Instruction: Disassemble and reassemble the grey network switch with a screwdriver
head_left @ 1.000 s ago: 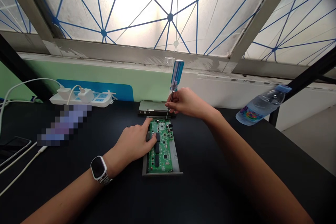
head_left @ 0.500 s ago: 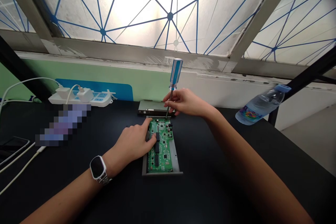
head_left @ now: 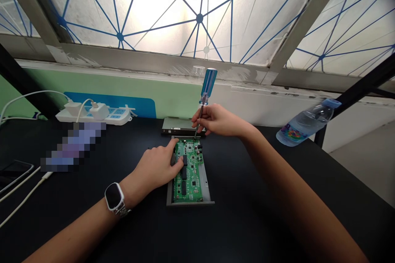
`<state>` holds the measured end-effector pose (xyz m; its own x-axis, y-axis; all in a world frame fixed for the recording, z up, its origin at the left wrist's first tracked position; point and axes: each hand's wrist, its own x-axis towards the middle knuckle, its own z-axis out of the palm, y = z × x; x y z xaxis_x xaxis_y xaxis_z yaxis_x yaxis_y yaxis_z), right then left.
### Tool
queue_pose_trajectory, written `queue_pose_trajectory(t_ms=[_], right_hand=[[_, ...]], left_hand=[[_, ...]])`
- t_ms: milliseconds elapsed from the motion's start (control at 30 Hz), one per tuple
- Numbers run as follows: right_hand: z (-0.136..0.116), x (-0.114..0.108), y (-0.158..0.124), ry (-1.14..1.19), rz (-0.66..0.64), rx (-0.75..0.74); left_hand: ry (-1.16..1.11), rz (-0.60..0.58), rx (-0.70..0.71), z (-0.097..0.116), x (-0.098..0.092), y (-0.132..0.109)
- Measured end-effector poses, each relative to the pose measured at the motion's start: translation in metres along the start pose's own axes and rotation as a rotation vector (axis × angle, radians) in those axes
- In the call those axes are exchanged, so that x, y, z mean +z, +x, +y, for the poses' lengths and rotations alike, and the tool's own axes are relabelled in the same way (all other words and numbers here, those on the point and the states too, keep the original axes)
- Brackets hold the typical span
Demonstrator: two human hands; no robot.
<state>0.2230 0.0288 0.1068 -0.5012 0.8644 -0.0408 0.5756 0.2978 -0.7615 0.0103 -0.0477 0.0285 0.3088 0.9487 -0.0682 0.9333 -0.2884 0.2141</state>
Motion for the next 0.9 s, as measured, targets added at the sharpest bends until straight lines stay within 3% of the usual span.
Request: queue_pose_trajectory(t_ms=[100, 300, 567, 700, 900], right_hand=[[0.0024, 0.0019, 0.001, -0.034, 0.02, -0.021], [0.002, 0.0043, 0.0021, -0.323, 0.217, -0.101], [-0.0022, -0.0027, -0.0006, -0.344, 0.107, -0.049], [-0.0049, -0.0003, -0.0015, -0.458, 0.183, -0.085], [0.0003, -0.0008, 0.0013, -0.335, 0.184, -0.049]], left_hand=[[-0.005, -0.003, 0.004, 0.0006, -0.0002, 0.0002], [-0.005, -0.005, -0.002, -0.0004, 0.0009, 0.0001], [0.003, 0.003, 0.008, -0.0018, 0.0017, -0.0004], [0.006, -0.001, -0.005, -0.001, 0.0006, -0.0006], [0.004, -0.005, -0.001, -0.0016, 0.0014, 0.0005]])
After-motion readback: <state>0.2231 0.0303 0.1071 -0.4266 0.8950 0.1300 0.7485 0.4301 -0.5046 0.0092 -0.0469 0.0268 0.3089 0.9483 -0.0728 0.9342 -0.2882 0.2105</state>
